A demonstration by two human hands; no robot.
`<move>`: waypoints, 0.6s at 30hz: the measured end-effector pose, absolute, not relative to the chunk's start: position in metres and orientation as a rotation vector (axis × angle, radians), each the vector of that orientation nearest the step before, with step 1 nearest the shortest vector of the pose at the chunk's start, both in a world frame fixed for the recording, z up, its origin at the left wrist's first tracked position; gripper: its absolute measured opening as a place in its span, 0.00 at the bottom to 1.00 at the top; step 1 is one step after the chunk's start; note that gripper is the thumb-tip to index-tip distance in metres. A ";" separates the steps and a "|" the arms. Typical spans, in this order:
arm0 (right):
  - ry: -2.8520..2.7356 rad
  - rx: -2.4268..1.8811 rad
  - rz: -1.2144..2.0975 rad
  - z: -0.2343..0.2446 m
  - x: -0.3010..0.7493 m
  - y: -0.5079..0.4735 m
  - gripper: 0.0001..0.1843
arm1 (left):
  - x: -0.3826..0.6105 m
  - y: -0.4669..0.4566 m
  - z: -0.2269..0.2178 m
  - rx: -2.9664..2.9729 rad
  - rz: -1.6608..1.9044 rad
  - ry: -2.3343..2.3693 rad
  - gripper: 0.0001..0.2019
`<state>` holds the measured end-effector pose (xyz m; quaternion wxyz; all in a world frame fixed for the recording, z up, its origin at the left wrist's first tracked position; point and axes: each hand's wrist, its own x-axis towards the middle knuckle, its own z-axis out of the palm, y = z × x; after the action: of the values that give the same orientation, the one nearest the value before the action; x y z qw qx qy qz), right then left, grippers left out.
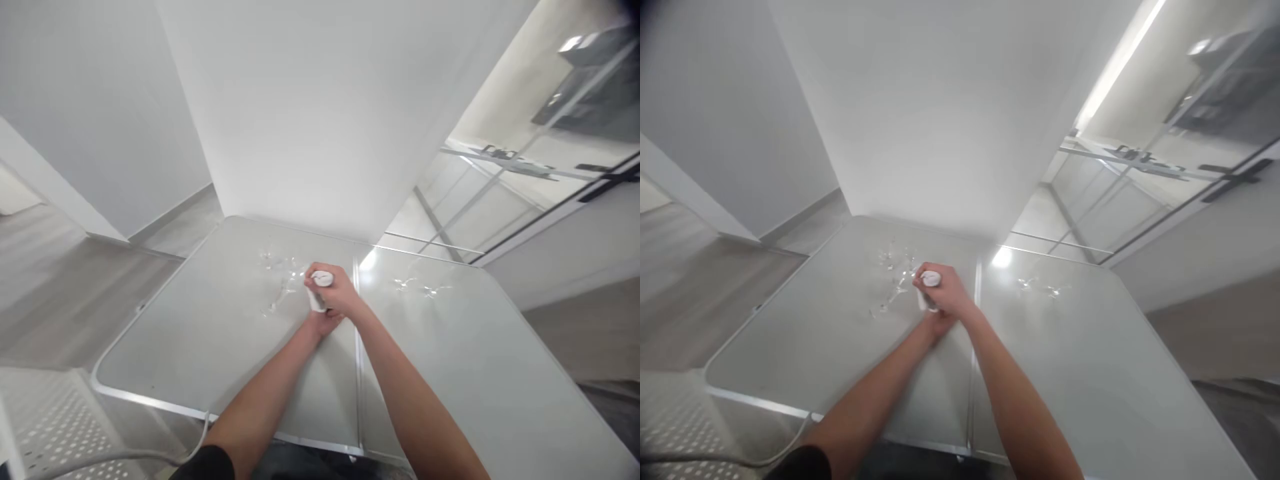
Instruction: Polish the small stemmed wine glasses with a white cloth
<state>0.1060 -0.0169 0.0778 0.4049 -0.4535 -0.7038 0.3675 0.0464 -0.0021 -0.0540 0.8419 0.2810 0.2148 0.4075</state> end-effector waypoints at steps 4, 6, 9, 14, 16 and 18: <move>-1.591 -1.254 1.091 0.089 0.199 -0.061 0.13 | 0.048 -0.010 -0.048 0.564 0.530 0.199 0.39; -1.565 -1.376 1.058 0.083 0.230 -0.080 0.14 | 0.051 -0.016 -0.044 0.646 0.418 0.134 0.41; -1.490 -1.434 1.069 0.062 0.252 -0.095 0.16 | 0.056 -0.026 -0.038 0.865 0.330 0.153 0.28; -0.891 -1.181 1.057 0.020 0.245 -0.089 0.31 | 0.066 -0.036 -0.040 0.969 0.571 0.301 0.21; -0.750 -1.107 1.072 0.006 0.239 -0.083 0.34 | 0.068 -0.035 -0.045 1.009 0.712 0.435 0.23; -0.676 -1.060 1.160 -0.006 0.234 -0.079 0.37 | 0.069 -0.034 -0.048 1.055 0.798 0.558 0.25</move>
<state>0.2342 -0.0787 -0.0059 0.6559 -0.4679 -0.2981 0.5120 0.0693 -0.0341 -0.0485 0.7532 0.4834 0.2557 0.3655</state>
